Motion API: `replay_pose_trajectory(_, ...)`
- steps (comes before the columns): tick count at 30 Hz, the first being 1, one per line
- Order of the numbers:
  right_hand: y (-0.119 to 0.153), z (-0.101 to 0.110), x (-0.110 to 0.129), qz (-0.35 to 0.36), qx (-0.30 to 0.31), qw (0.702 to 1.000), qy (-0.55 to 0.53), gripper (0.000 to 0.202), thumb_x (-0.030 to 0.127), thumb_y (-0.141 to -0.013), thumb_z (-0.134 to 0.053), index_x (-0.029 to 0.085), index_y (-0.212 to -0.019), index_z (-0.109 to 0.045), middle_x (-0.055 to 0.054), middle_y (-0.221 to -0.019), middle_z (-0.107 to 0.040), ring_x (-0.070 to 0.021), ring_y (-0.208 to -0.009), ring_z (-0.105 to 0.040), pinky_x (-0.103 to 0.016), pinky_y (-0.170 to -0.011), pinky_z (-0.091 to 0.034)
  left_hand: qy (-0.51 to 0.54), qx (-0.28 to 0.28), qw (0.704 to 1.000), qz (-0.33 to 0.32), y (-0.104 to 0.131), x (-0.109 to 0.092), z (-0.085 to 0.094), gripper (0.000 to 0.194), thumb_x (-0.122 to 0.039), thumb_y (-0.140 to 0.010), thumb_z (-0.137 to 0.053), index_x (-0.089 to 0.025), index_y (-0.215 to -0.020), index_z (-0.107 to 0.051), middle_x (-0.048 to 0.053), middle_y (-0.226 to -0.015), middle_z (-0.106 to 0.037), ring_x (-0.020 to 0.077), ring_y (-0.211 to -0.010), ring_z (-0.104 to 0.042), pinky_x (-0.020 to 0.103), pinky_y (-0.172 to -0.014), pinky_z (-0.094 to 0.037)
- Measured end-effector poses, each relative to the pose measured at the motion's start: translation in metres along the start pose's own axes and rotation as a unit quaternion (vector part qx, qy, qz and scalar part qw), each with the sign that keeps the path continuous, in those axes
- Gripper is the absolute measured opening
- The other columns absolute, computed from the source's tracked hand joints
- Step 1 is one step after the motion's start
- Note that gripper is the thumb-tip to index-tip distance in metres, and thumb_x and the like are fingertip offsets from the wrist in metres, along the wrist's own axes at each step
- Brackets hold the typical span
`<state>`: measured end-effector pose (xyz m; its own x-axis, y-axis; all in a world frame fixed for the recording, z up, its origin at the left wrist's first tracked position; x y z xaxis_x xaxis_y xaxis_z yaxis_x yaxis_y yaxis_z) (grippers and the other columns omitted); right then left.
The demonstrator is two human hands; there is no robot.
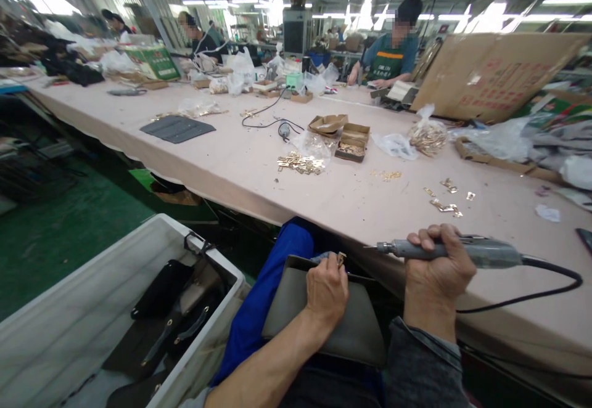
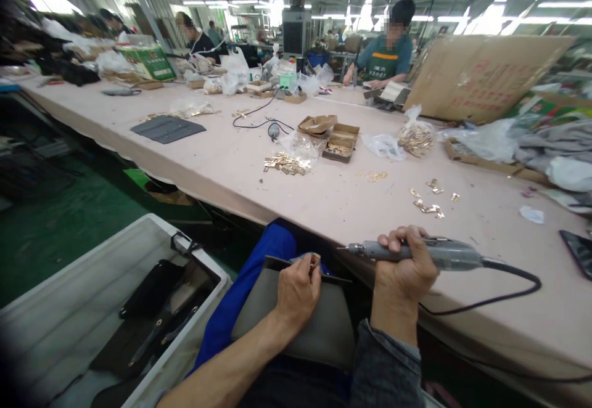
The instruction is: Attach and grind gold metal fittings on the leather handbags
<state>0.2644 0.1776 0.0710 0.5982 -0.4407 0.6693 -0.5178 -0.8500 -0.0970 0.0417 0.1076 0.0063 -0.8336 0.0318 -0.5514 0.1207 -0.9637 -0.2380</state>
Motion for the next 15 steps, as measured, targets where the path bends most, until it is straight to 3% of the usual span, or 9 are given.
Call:
replay_pose_trajectory(7, -0.007, 0.017, 0.005, 0.005, -0.024, 0.999, -0.031, 0.025, 0.012, -0.070, -0.070, 0.020, -0.084, -0.051, 0.005, -0.069, -0.052, -0.0079, -0.051, -0.042, -0.021, -0.052, -0.047, -0.061, 0.025, 0.998, -0.012, -0.002, -0.015, -0.021, 0.038, -0.008, -0.098, -0.044, -0.002, -0.135, -0.051, 0.025, -0.103, -0.072, 0.0332, -0.090, -0.075, 0.037, -0.076, -0.058)
replay_pose_trajectory(15, -0.010, 0.037, 0.011, 0.007, -0.050, 0.998, -0.047, 0.025, 0.015, -0.070, -0.072, 0.020, -0.083, -0.052, 0.005, -0.069, -0.052, -0.0076, -0.052, -0.042, -0.021, -0.053, -0.047, -0.062, 0.049, 0.997, -0.001, -0.009, -0.026, -0.028, 0.035, -0.004, -0.093, -0.042, 0.002, -0.124, -0.057, 0.026, -0.097, -0.072, 0.0363, -0.086, -0.073, 0.042, -0.075, -0.057)
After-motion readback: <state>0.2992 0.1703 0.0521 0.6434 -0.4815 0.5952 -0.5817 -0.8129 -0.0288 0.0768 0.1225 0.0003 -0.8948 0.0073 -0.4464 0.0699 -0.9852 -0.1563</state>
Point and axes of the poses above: each hand's wrist, its own y-axis away from the middle knuckle, its own z-axis out of the back of the hand, x = y × z, the point moved 9 cm from there along -y, towards the middle knuckle
